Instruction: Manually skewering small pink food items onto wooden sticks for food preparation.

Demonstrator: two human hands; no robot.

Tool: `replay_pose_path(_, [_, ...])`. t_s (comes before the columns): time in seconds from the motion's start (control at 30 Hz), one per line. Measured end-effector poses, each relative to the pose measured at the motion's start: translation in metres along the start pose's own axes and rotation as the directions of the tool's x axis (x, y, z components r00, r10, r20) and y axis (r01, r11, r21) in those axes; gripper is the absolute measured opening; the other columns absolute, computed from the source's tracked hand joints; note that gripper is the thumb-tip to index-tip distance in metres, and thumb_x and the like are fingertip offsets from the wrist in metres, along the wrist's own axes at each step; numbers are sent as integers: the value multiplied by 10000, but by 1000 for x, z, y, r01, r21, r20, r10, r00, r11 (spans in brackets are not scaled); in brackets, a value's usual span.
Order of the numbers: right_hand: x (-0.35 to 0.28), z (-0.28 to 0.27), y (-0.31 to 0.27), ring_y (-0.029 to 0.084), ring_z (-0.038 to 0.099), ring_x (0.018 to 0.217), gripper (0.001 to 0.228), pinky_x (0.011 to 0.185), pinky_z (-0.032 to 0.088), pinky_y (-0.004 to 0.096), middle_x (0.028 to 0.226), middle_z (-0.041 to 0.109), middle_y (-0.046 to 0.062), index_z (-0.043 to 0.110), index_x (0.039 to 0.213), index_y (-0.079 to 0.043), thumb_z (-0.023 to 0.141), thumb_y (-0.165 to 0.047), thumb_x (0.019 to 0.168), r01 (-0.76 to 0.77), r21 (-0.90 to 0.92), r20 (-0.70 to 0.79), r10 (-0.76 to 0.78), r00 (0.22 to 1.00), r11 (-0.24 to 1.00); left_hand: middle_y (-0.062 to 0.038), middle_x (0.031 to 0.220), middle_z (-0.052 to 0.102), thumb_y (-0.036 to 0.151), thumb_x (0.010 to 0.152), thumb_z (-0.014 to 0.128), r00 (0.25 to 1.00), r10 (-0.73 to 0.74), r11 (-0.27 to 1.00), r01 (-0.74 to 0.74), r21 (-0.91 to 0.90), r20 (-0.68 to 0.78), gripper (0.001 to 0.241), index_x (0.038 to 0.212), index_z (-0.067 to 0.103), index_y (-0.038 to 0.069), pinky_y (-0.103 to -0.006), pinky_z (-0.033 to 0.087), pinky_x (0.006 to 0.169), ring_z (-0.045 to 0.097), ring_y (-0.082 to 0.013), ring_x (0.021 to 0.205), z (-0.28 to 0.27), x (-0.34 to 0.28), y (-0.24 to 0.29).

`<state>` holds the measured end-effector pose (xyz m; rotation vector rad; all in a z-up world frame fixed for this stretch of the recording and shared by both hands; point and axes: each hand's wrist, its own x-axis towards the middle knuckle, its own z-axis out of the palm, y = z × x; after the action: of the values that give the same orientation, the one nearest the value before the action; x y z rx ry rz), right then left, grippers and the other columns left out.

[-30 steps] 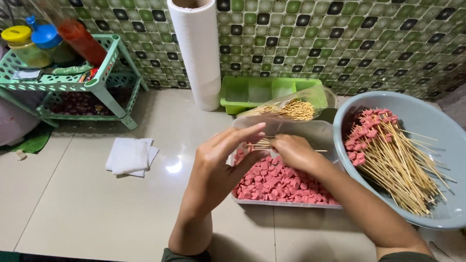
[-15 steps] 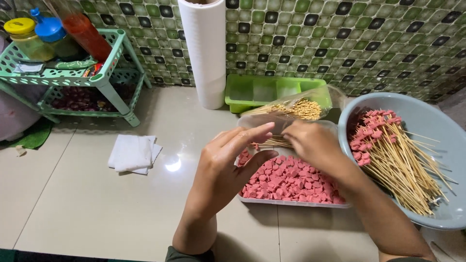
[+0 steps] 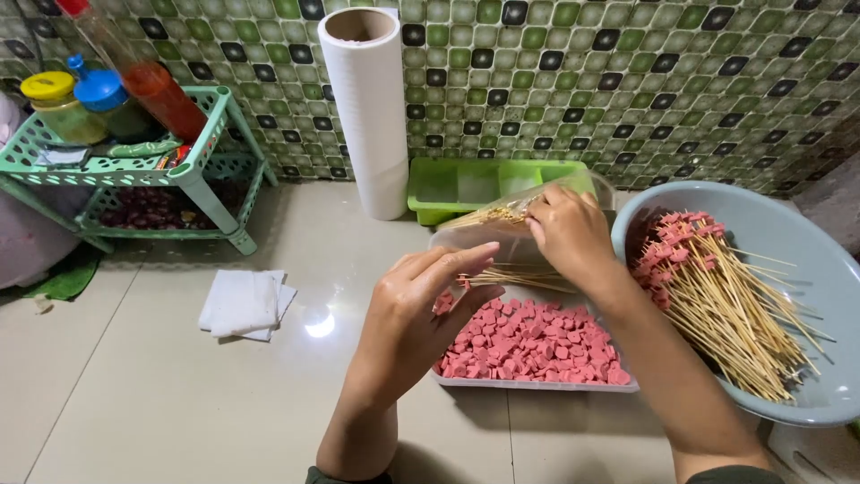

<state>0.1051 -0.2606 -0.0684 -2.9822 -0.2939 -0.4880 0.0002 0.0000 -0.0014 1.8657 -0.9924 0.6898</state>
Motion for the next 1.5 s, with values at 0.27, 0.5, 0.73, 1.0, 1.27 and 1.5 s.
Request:
replay_pose_path(0.27, [-8,3,18,241,683,1012,150,1078,473,536,1054,728,55,762,1051,-128,759,-180,910,55,-27,-129,-58,990,998,-20,1024,749,150,962,784,1000,-11,1000,11,26,8,407,1330,609,138,-340,534,800,671,-170,788,5,1,-3])
replay_pose_path(0.5, [-32,-45,24,167,642,726,71,662,545,292,1002,738,102,729,1040,-29,718,-42,972,172,237,-309,-94,946,956,-40,1058,765,166,959,778,1000,-26,999,25,37,18,403,1324,607,142,-346,557,828,742,-191,910,8,5,-3])
replay_pose_path(0.73, [-46,-60,24,240,693,858,91,779,592,316,973,731,160,747,1030,42,709,27,949,155,364,-324,-31,945,918,-39,1006,752,182,965,769,999,-12,998,10,64,31,401,1326,606,119,-365,555,799,714,-191,838,18,4,-10])
replay_pose_path(1.0, [-103,-69,54,257,538,891,114,748,455,316,1110,575,240,526,1180,74,558,-30,1212,342,554,-785,341,517,759,-60,998,718,201,973,747,999,-34,996,33,78,21,359,1293,626,93,-366,534,750,661,-201,765,20,10,-9])
replay_pose_path(1.27, [-139,-61,58,219,451,849,213,761,400,269,1084,492,187,474,1089,-15,532,-167,1228,367,743,-664,554,502,559,-108,1118,720,208,986,679,984,-72,993,55,109,162,350,1297,642,52,-417,569,842,690,-274,1000,49,12,-18])
replay_pose_path(1.5, [-131,-70,52,217,577,919,160,883,539,287,1068,580,139,516,1122,-144,604,-271,1163,438,839,-535,642,549,324,-38,922,756,142,970,720,970,-32,997,13,77,239,80,1038,723,101,-372,472,789,695,-241,791,63,10,-18])
